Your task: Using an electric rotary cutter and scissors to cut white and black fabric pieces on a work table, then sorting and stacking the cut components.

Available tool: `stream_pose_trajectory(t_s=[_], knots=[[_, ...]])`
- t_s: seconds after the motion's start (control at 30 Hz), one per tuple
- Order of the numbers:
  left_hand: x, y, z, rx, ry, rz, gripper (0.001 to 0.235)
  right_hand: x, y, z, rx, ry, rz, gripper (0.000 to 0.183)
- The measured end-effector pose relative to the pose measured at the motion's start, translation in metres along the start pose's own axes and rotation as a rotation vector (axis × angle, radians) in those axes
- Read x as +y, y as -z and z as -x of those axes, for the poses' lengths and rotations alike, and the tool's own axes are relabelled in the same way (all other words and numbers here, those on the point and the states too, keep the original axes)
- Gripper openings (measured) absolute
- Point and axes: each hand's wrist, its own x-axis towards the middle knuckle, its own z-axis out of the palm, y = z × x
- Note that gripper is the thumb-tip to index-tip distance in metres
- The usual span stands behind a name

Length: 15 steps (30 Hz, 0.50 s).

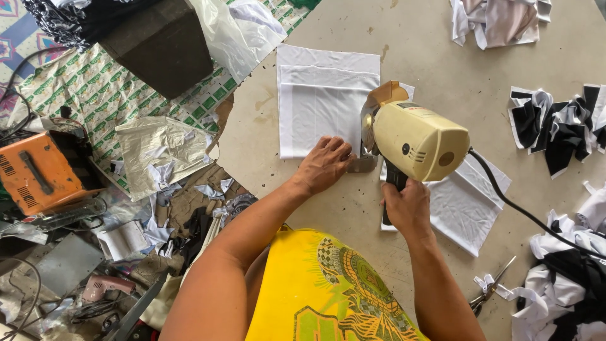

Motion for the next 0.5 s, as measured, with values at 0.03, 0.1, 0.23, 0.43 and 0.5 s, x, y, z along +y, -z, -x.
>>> stream_pose_trajectory(t_s=[0.03,0.1,0.23,0.43,0.5], knots=[[-0.001,-0.002,0.0,0.0,0.001,-0.001,0.016,0.002,0.0,-0.003,-0.001,0.001,0.0,0.031],[-0.002,-0.005,0.001,-0.009,0.0,-0.014,0.013,0.006,-0.002,-0.01,-0.015,0.009,0.003,0.031],[0.001,-0.002,0.001,-0.039,0.001,-0.024,0.013,-0.006,0.0,-0.016,-0.008,0.03,0.015,0.032],[0.021,0.015,-0.016,-0.111,0.109,0.024,0.037,-0.03,0.005,-0.012,-0.014,0.047,0.021,0.027],[0.025,0.004,-0.019,0.002,0.084,-0.059,0.047,-0.03,0.005,-0.012,0.0,0.055,0.02,0.026]])
